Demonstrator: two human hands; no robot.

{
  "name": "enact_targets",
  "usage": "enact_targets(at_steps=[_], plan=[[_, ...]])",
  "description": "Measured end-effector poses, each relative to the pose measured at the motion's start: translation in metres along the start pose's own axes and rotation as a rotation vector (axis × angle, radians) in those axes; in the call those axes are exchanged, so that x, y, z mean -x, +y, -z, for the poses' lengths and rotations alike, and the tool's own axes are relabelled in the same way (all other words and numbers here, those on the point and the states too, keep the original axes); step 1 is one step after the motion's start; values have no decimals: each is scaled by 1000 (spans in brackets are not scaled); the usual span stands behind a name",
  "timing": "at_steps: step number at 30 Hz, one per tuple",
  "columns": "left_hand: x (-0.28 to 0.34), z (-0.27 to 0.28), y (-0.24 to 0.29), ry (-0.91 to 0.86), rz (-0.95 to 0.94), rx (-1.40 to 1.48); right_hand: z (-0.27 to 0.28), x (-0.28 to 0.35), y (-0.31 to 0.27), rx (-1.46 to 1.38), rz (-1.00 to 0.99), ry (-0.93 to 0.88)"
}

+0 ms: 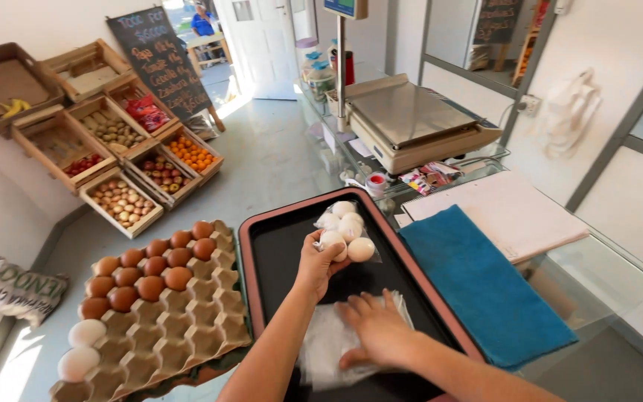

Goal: Picking up eggs from a large carton and placing them into small plastic bags on a counter.

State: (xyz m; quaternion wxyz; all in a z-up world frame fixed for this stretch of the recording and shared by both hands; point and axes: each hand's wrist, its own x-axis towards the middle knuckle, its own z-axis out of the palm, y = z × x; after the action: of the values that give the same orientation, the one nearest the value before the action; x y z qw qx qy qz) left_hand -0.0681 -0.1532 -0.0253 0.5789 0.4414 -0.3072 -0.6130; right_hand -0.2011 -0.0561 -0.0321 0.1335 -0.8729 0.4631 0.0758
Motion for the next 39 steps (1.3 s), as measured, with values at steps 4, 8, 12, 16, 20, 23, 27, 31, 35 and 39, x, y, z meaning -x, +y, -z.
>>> enact_targets(at_steps=[4, 8, 12, 16, 20, 23, 27, 31, 35, 39], plan=[[-12, -4, -23, 11, 84, 18, 11, 18, -2, -89, 10, -50], [-20, -4, -37, -15, 77, 2, 3, 16, 4, -31, 5, -25], [-16, -4, -34, -7, -65, -424, -4, 14, 9, 16, 20, 96], [-13, 0, -25, 24, -129, -715, -27, 5, 23, -3, 107, 257], [-11, 8, -16, -47, -80, -880, -34, -9, 31, -4, 103, 416], [-17, 19, -20, -70, -132, -934, -21, -10, 29, -41, 41, 401], [-1, 29, -12, 42, -350, -1117, -39, -36, 67, -68, 60, 640], [87, 20, 6, 64, -1001, -1036, 0, -24, 75, -198, -44, 541], [164, 13, 8, -327, -1583, -1076, 51, -14, 66, -663, -100, 365], [179, 22, 6, -210, -1738, -1344, 61, -32, 54, -1009, -61, 333]])
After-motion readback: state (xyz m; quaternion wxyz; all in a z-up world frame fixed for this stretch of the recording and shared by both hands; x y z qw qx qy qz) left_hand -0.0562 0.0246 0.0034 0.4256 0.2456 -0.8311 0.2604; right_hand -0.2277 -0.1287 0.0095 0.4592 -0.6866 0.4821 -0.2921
